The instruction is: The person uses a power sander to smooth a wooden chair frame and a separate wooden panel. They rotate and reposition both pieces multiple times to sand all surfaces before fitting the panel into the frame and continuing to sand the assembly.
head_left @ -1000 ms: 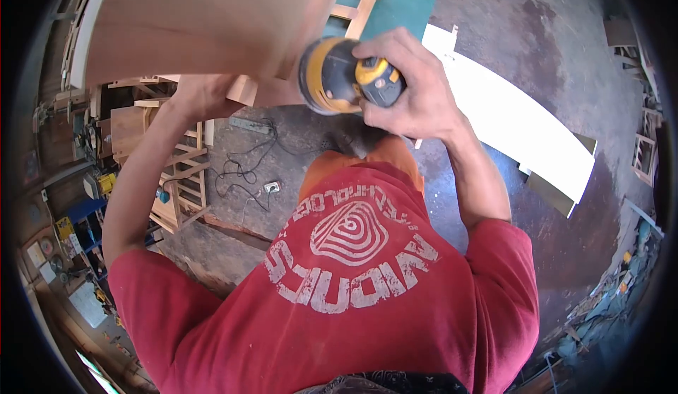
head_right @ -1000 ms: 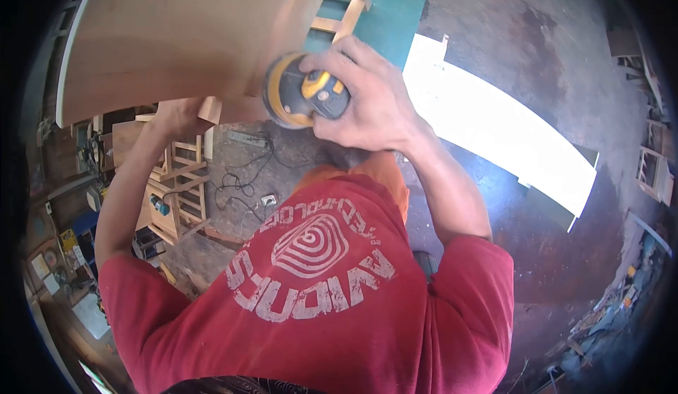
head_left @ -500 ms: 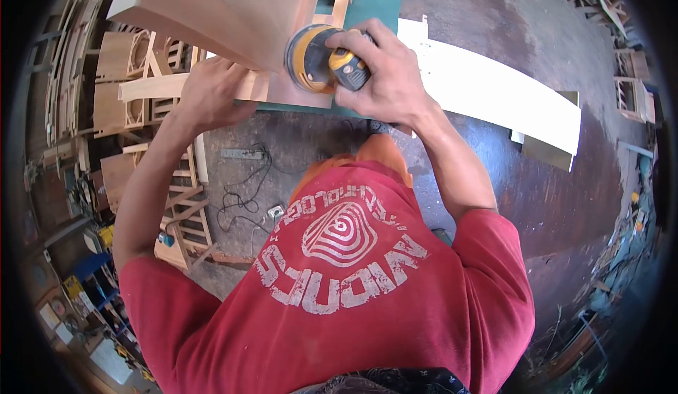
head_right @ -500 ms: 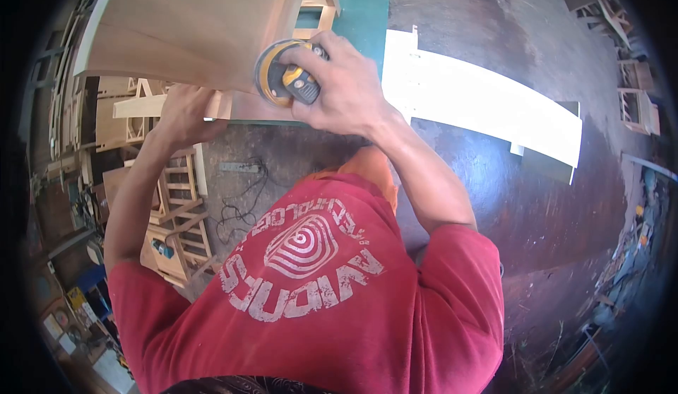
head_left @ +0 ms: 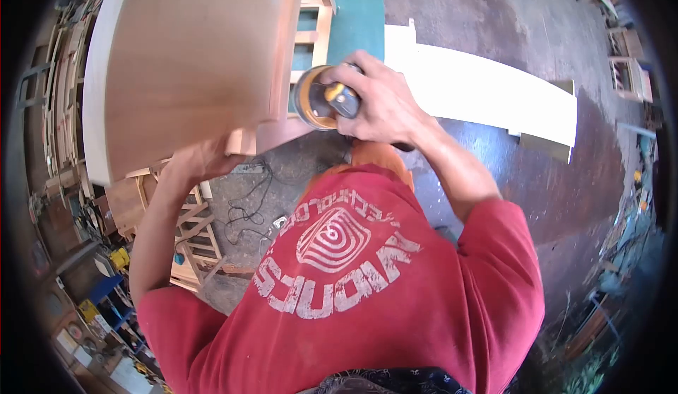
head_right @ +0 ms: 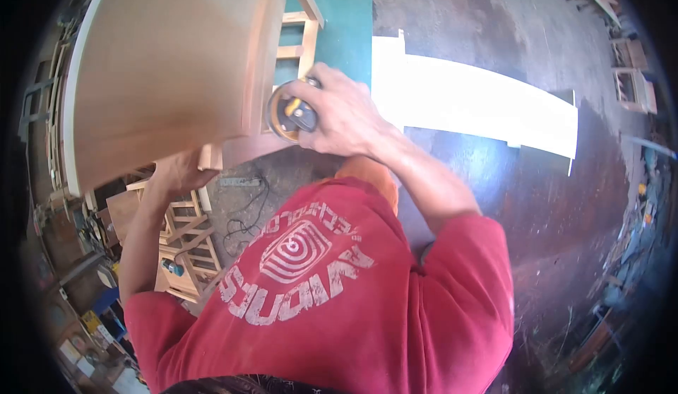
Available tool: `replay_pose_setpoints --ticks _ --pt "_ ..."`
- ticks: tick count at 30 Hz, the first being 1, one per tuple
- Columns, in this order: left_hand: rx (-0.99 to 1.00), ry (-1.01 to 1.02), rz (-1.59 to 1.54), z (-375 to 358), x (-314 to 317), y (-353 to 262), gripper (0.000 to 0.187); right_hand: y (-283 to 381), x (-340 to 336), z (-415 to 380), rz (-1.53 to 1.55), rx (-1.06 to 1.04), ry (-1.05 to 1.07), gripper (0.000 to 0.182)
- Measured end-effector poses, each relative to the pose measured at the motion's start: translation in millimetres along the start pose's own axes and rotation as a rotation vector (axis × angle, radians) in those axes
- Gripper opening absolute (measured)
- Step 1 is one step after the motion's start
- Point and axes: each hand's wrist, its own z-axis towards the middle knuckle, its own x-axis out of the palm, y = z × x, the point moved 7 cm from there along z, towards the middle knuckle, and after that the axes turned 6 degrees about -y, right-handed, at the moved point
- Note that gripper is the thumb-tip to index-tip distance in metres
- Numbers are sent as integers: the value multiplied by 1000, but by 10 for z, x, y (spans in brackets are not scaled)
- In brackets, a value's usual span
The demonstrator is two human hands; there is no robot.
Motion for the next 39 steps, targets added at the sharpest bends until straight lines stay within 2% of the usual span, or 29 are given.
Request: replay_pose_setpoints --ticks 2,3,4,5,6,7,10,12,14,15,17,18,20,21,22,25,28,32,35,39 --pt "11 27 -8 -107 -80 -26 66 -38 -129 54 39 35 -19 55" --pt "-145 185 -127 -179 -31 74 65 88 -211 37 22 -58 -86 55" --pt "-149 206 -127 -236 -154 49 65 192 -297 33 -4 -150 -165 56" --pt "-137 325 -63 -196 -329 26 62 285 -287 62 44 -197 -198 54" --pt "-116 433 11 -149 -523 39 58 404 -222 83 79 -236 -190 54" --pt "-95 432 29 -16 -770 41 58 512 -192 116 81 -242 -167 54" --pt "-440 -166 -484 451 -1750 373 66 588 -116 240 28 -243 -124 56" --pt "-682 -581 -847 545 -2131 663 72 420 -46 345 17 -214 -139 55" --pt "-503 -607 -1341 968 -2193 234 67 329 -22 485 49 -186 -123 53" --pt "-496 -618 -1339 1140 -2205 139 67 229 -21 617 54 -172 -114 52" --pt "-580 -547 -908 1331 -2276 52 55 117 -103 824 72 -162 -138 50" --pt "-575 -559 -904 1385 -2338 147 55 64 -150 942 68 -173 -143 50" --pt "-711 -312 -917 1493 -2240 383 49 -129 -199 1175 69 -113 -116 48" --pt "-705 -393 -898 1494 -2227 260 55 -219 -234 1294 76 -121 -166 48" --pt "-705 -397 -894 1509 -2225 220 55 -342 -250 1440 78 -126 -169 48" --pt "-777 -422 -794 1445 -2256 180 71 -678 -337 1820 69 -122 -188 51" --pt "-746 -360 -772 1441 -2258 326 71 -908 -504 2187 84 -85 -171 53" --pt "-778 -410 -742 1423 -2281 275 73 -1003 -533 2440 -29 -101 -101 57" --pt "-812 -388 -769 1392 -2246 299 74 -1006 -642 2540 -57 -181 -204 55" --pt "-768 -332 -702 1430 -2277 278 74 -1103 -581 2456 17 -158 -135 54"
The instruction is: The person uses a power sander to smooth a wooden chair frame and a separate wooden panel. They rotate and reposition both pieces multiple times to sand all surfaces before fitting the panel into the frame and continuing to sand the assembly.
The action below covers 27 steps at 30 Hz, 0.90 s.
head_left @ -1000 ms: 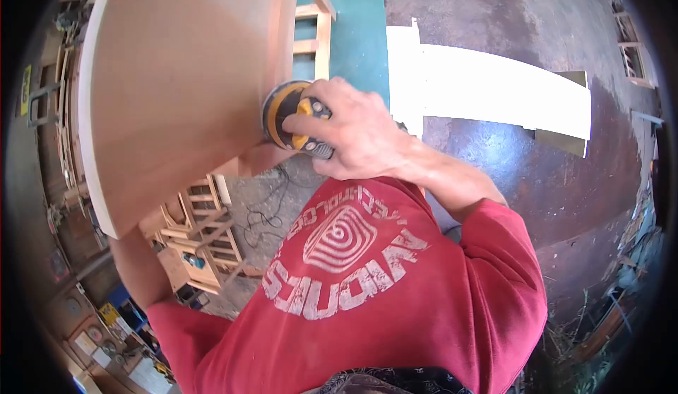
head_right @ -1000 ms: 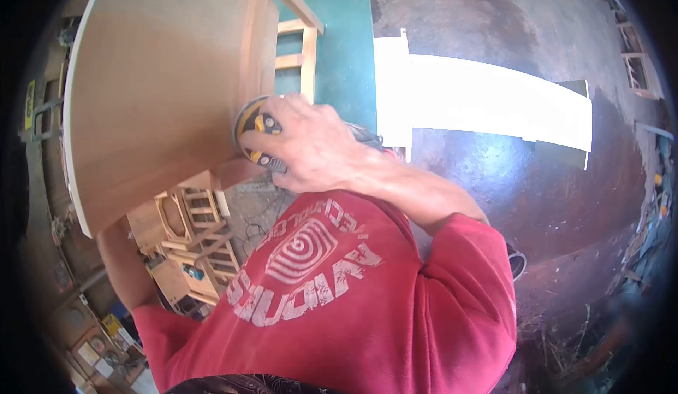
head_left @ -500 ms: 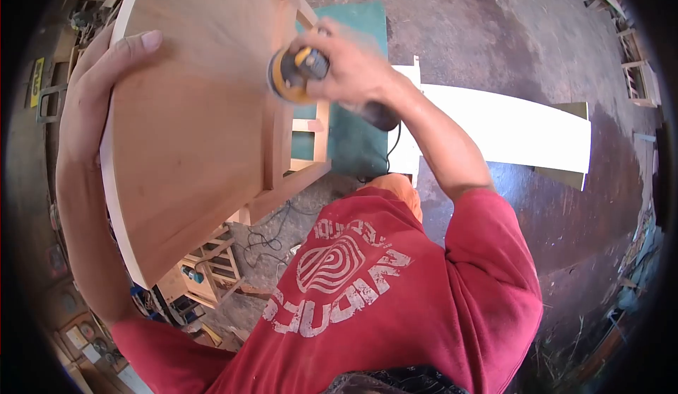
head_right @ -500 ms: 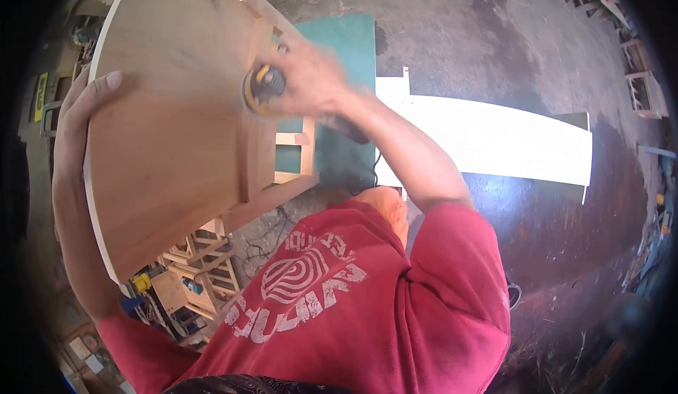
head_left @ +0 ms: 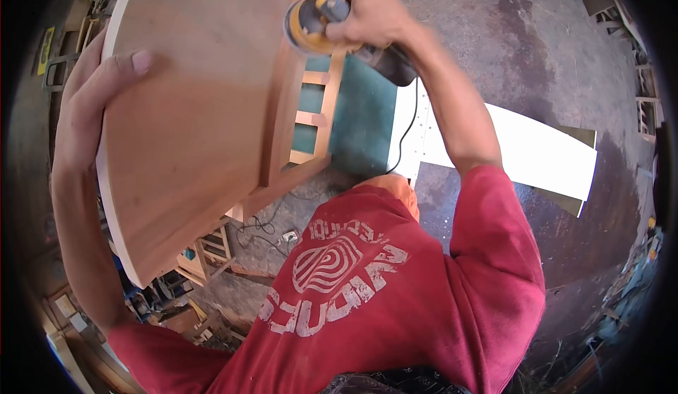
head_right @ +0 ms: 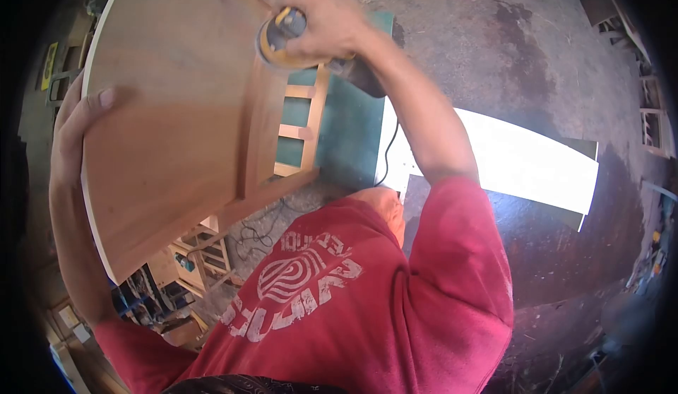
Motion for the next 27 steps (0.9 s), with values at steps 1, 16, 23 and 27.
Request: replay_pose_setpoints --ticks 1,16,23,27 --pt "24 24 4 2 23 -28 73 -24 67 -102 -2 1 -9 54" --pt "201 -35 225 455 295 -553 62 -1010 273 -247 649 373 -443 58" --pt "189 -95 216 515 222 -452 62 -942 122 135 567 223 -439 54" --pt "215 -53 138 498 228 -401 63 -1028 195 104 536 207 -478 54"
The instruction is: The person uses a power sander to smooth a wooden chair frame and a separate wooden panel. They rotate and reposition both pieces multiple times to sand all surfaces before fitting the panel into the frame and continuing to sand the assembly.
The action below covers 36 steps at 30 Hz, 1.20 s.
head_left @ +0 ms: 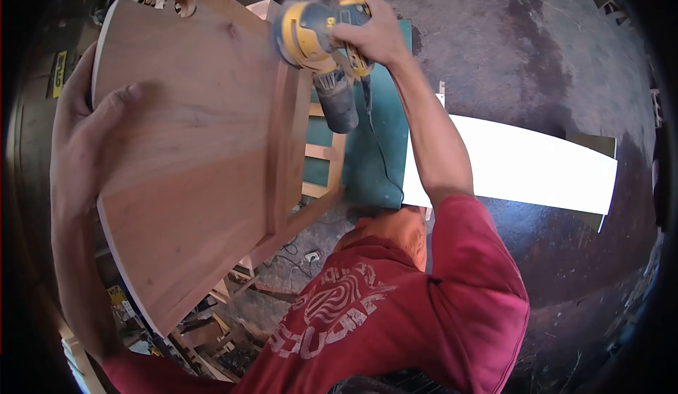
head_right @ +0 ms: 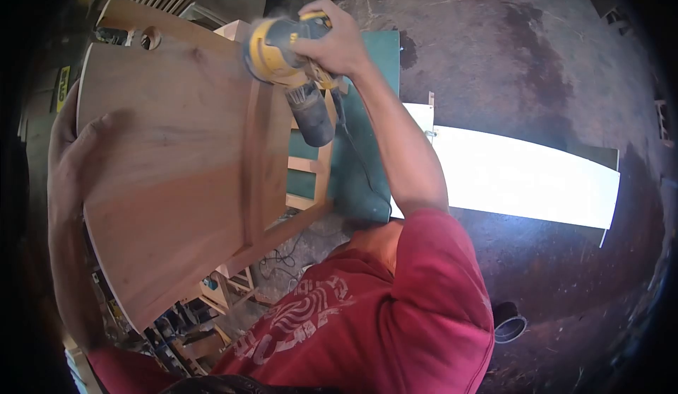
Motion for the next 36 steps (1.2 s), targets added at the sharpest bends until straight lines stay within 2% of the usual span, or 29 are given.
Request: replay_pose_setpoints --ticks 4,6,7,10,11,12,14,16,18,20,22,23,24,26,28,33,36 --pt "52 -43 36 32 -38 -25 64 -140 -43 42 -19 64 -1 56" --pt "-24 37 0 22 -33 19 65 199 -29 150 -47 -106 0 55" --pt "-80 95 -42 21 -10 34 66 272 -7 206 -14 -1 44 55" --pt "-9 15 27 30 -26 -21 71 238 33 457 2 -96 60 54" --pt "-12 5 29 27 -45 3 71 126 15 461 -10 55 58 57" --pt "22 -12 30 35 -63 15 73 126 -11 490 -9 46 68 57" --pt "47 -37 26 44 -88 31 74 181 -23 523 -168 -41 132 59" --pt "26 -16 37 43 -67 19 76 442 -101 610 -191 -10 189 61" --pt "48 -20 30 54 -76 17 75 623 -37 748 -88 3 365 49" --pt "59 -22 18 37 -73 13 74 791 26 912 -10 -73 390 48" --pt "59 2 51 26 -49 -47 71 1143 194 1025 -135 -213 503 47" --pt "60 -6 46 19 -43 -65 71 1372 228 1012 -275 -287 489 47" --pt "65 -9 35 33 -26 -51 70 1430 292 1066 -279 -290 496 47" --pt "64 -17 16 52 -52 -9 68 1522 463 1087 -513 -417 582 46" --pt "77 14 20 81 -49 27 65 1612 525 1093 -559 -416 569 45" --pt "55 -25 1 71 -39 -17 63 1517 568 1210 -595 -203 688 47" --pt "56 -14 67 71 -51 -51 64 1576 454 1220 -456 -291 659 47"
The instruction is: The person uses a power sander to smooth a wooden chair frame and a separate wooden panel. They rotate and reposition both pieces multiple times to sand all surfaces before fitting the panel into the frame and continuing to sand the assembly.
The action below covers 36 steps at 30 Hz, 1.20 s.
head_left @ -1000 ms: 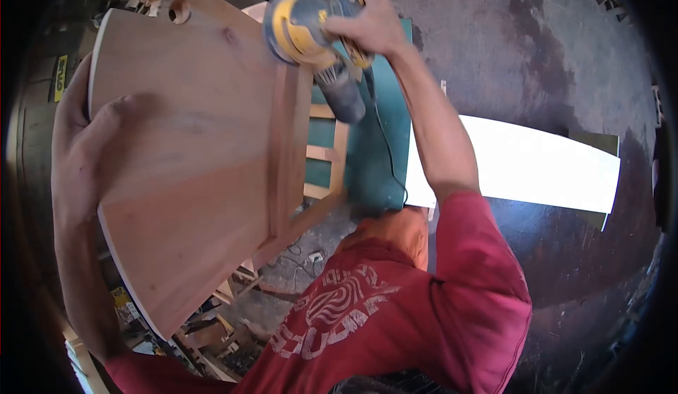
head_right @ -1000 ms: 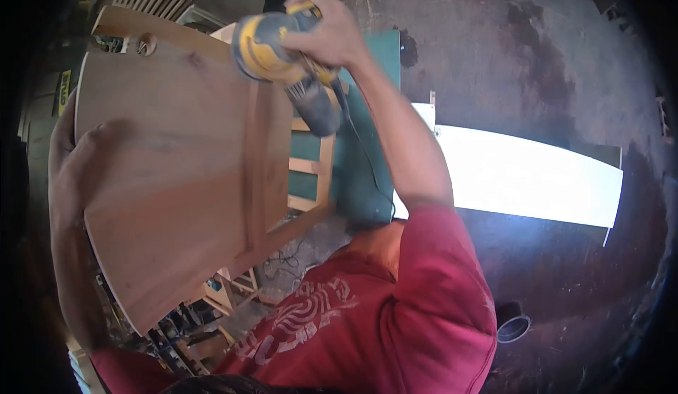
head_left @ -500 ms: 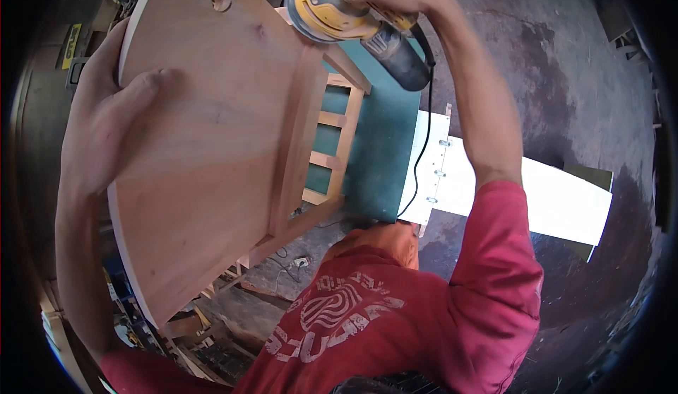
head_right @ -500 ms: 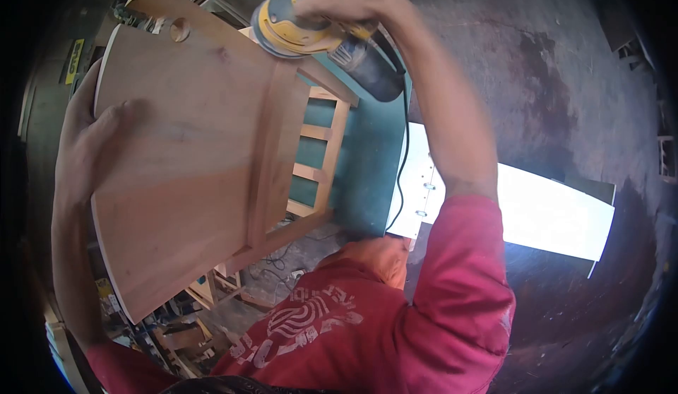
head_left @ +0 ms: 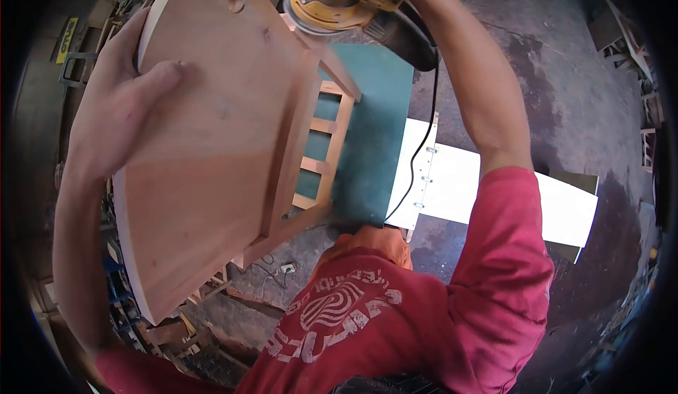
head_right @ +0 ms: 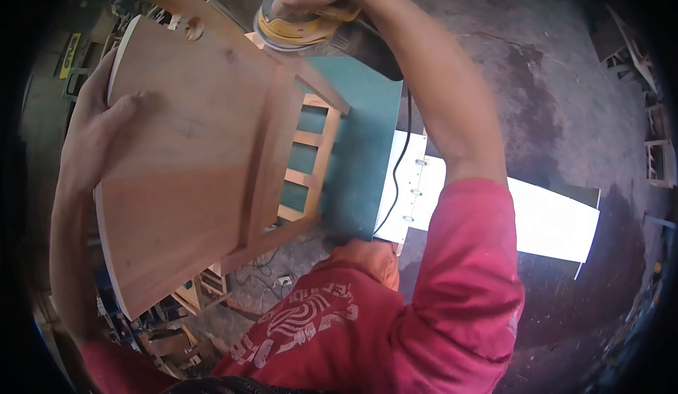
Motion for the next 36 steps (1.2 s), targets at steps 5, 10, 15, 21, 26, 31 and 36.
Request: replay_pose_setpoints --ticks 5,10,15,21,26,31,36 --pt "-95 94 -63 18 11 126 82 -493 306 -300 194 47 -160 44" --pt "-40 -97 -46 -22 -60 141 72 -1504 987 -1022 275 292 -378 54" --pt "-116 116 -61 -24 1 110 84 -2032 1926 -1977 537 730 -441 51" --pt "-119 -6 26 -11 -131 264 105 -1497 1379 -1497 520 419 -619 51" --pt "-137 -32 60 -53 -170 243 106 -1635 1389 -1401 589 479 -637 49" --pt "-140 -44 102 -14 -158 241 106 -1382 1263 -1380 416 263 -806 51" --pt "-144 -12 56 -31 -188 278 106 -1529 1220 -1362 402 363 -837 52"
